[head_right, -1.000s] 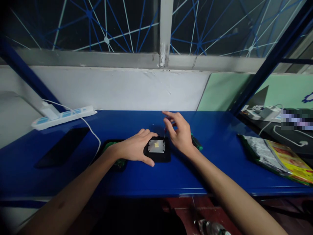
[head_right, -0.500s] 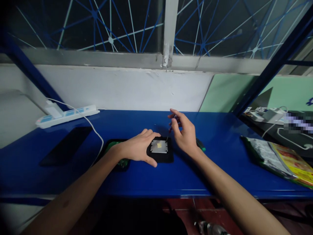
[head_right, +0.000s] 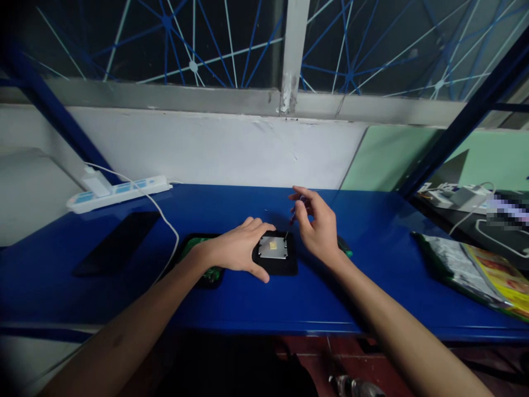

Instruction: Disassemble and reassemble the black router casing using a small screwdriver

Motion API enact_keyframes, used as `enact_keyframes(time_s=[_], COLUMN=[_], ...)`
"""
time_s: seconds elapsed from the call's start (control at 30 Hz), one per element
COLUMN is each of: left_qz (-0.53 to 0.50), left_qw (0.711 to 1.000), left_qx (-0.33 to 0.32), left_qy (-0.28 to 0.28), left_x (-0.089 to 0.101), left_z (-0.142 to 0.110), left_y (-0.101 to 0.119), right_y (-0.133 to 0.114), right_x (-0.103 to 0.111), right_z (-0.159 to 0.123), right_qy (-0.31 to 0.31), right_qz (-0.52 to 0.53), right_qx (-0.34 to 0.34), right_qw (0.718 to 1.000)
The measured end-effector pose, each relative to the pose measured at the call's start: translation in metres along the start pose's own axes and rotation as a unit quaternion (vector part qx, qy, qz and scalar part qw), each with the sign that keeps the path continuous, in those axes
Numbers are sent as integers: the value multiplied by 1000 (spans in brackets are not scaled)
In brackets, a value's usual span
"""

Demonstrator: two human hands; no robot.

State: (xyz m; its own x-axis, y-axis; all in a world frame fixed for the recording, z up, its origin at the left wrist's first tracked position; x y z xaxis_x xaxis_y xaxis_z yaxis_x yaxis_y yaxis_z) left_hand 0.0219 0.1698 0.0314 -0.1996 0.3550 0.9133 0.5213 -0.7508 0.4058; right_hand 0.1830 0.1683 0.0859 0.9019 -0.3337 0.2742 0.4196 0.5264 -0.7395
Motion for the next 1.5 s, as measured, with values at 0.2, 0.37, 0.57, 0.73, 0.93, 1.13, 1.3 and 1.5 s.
enact_keyframes(time_s=[0.2, 0.37, 0.57, 0.73, 0.93, 1.13, 1.3, 1.5], left_qz=[0, -5, 2, 0, 2, 5, 5, 6], left_qw=[1000, 1000, 1000, 1000, 1000, 1000, 1000, 1000], left_qx=[1, 0, 2, -3, 0, -6, -10, -3], left_qy=[0, 0, -5, -3, 4, 2, 13, 15], left_x=[1, -1, 0, 3, 2, 1, 0, -2], left_z=[0, 0, 0, -2, -2, -1, 0, 0], left_y=[1, 0, 0, 5, 4, 2, 1, -2], right_y=[-1, 4, 3, 8, 6, 5, 3, 5], right_x=[-2, -3, 0, -3, -1, 1, 6, 6], right_z=[-1, 2, 3, 2, 1, 1, 1, 2], right_qy=[-5, -16, -3, -29, 0, 14, 45, 41], right_qz=[-2, 9, 15, 71, 7, 33, 47, 45], right_qx=[0, -7, 1, -26, -10, -12, -4, -6], right_qw=[1000, 1000, 1000, 997, 1000, 999, 998, 998])
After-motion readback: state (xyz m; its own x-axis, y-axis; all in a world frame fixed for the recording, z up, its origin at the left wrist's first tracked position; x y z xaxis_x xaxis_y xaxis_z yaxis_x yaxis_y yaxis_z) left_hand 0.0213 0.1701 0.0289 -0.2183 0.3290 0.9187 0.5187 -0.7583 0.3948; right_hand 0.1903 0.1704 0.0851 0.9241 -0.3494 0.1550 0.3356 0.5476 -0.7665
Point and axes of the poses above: each hand's wrist, its own z-axis towards the middle knuckle, its own x-axis out of the back of the hand, y = z × x, the point moved 8 cm from there along z, towards the middle knuckle, and after that the axes turned 8 degrees about -x, right-handed, at the moved point
